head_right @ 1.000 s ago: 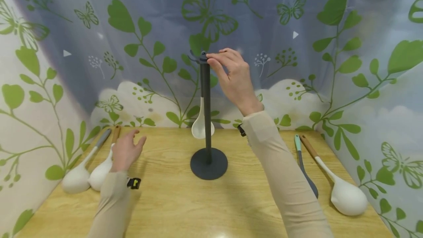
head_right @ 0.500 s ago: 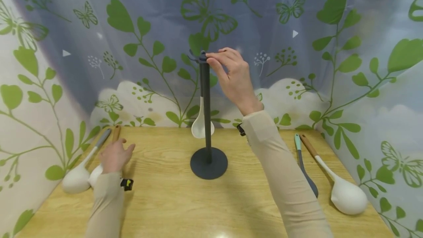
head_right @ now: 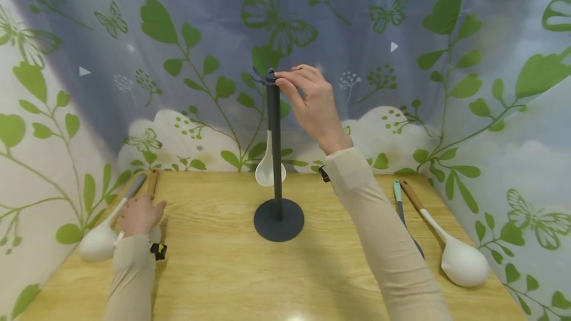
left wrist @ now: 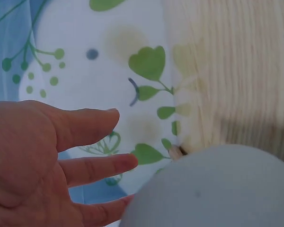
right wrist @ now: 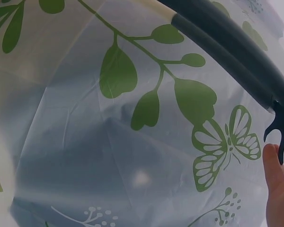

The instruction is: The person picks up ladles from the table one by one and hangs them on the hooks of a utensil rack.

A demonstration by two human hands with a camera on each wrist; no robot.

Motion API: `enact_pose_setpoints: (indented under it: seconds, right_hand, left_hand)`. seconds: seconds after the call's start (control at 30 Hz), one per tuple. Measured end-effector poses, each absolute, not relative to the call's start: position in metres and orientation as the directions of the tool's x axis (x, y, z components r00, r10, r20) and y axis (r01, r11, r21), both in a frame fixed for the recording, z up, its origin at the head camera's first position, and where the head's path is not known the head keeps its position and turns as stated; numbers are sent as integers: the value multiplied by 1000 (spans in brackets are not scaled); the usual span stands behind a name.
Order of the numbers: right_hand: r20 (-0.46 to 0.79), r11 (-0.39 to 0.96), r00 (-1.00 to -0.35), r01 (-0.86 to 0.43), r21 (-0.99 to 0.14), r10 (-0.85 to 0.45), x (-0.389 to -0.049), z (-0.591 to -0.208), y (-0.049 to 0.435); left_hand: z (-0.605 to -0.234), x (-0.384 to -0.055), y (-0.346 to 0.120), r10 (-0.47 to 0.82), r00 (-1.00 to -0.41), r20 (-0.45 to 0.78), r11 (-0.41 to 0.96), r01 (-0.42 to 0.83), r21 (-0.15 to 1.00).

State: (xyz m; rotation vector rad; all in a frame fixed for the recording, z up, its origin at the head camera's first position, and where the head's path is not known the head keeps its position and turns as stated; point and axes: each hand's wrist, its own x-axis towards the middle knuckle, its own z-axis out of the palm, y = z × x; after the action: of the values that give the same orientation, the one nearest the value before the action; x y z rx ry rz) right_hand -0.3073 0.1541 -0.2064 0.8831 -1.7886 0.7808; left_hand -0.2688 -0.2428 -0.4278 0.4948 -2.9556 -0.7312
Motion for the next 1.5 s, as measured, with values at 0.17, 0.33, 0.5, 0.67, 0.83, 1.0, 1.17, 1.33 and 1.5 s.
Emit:
enact_pose_setpoints:
  seconds: [0.17,0.33,0.5,0.67,0.83,1.0,1.17,1.33,1.5]
  right_hand:
    - [937,539,-281,-832,-131,-207,-307,-207,155]
    - [938,550,-290,-823,-142,-192,-305,-209,156]
    - [942,545,-281,-827,-140,-184,-305,-209,155]
    - [940,543,-278,-829,-132,-196,-306,-208,154]
    - [939,540,-280,-831,-134,-199,-307,-208,152]
    - [938,532,-288,-834,-146,-195,-308,-208,151]
    - [939,534,-285,-833,-144,-192,-308,-209,151]
    - [939,544,-281,-828,-133,-198,-308,-209,150]
    - [941,542,-275,-830,-129,-198,-308,-209,149]
  left_hand:
    - [-429,-269,-247,-300,-950,-84,825,-302,478]
    - [-431,-270,-247,-298,-946,-129,808,-322,493]
    - [-432,-269,-248,-299,-946,-128,807,-322,495]
    - [-433,-268,-252,-303,-945,-120,820,-323,473]
    - [-434,-267,-255,-303,-947,-106,832,-317,455]
    - [-439,-266,-258,-310,-948,-76,836,-310,453]
    - [-443,-269,-261,-314,-946,-80,838,-316,445]
    - [-444,-270,-259,-337,-941,-34,830,-314,461]
    - [-440,-268,-255,-367,-930,-3,812,-321,488]
